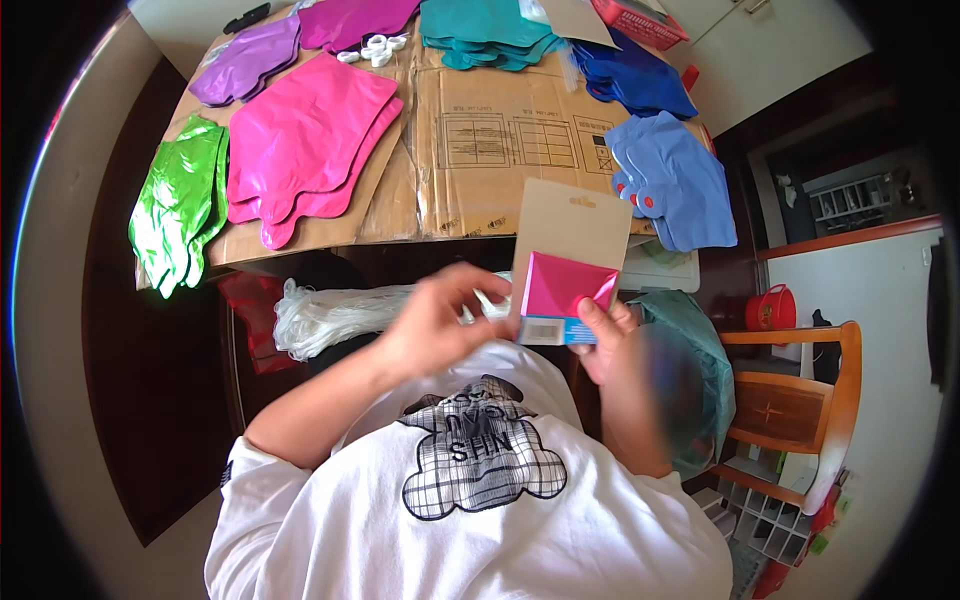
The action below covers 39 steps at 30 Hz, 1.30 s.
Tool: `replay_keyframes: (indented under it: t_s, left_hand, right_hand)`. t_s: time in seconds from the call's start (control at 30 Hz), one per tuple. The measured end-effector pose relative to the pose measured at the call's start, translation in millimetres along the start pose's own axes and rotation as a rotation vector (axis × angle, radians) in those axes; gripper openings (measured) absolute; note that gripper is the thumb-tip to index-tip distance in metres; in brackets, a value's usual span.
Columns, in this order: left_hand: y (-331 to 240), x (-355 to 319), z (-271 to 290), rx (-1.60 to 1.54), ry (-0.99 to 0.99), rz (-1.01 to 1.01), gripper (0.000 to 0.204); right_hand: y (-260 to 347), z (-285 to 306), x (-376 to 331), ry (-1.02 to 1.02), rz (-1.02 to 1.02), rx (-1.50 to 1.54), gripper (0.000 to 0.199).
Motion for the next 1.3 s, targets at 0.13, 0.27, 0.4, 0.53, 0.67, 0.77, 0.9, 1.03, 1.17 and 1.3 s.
replay_keyframes:
  t_s: [0.13,0.27,0.4,0.53,0.67,0.77,0.9,1.03,1.17,1.3]
  left_hand:
    - [-37.6,41.2,66.7,0.489,-0.184,-0.382,0.017]
    - [-27.2,87.5,83.9,0.884,-0.08,-0.601,0.015]
    - [-14.4,109.6,80.1,1.123,0.098,-0.648,0.01]
    - [-14.0,111.8,76.8,1.207,0.183,-0.727,0.011]
    - [-19.2,108.5,78.8,1.082,0.141,-0.749,0.012]
    - [-21.8,106.3,78.2,1.034,0.145,-0.764,0.011]
    - [-21.0,107.5,81.8,1.051,0.165,-0.817,0.009]
    - [-20.2,107.6,82.5,1.105,0.255,-0.697,0.014]
    - [-16.4,107.2,73.4,1.239,0.226,-0.773,0.011]
    - [-16.3,105.9,67.5,1.327,0.184,-0.84,0.009]
  right_hand:
    - [11.2,29.2,1.4,0.232,-0.23,-0.086,0.019]
    - [19.9,2.1,20.1,0.467,-0.405,-0.137,0.022]
    - [16.1,-14.6,42.6,0.502,-0.511,-0.129,0.021]
    - [8.4,-6.3,62.2,0.467,-0.587,-0.105,0.02]
    - [0.3,-4.0,67.3,0.497,-0.652,-0.081,0.019]
    - [3.9,-5.4,68.5,0.447,-0.638,-0.053,0.018]
    - [12.3,-0.2,74.8,0.411,-0.539,-0.024,0.015]
    - [20.0,-5.5,70.1,0.377,-0.443,-0.1,0.017]
    - [15.5,-6.5,67.8,0.342,-0.387,-0.125,0.019]
    - [5.8,-12.1,58.3,0.271,-0.351,-0.092,0.019]
Point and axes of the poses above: each hand's wrist, its own x-axis towards the middle knuckle, its own z-axis out of the back of the hand, y = z × x, the point moved 4 cm from there along x, towards the middle knuckle, and after that the axes turned 6 degrees about -x, right-handed, at the moved point
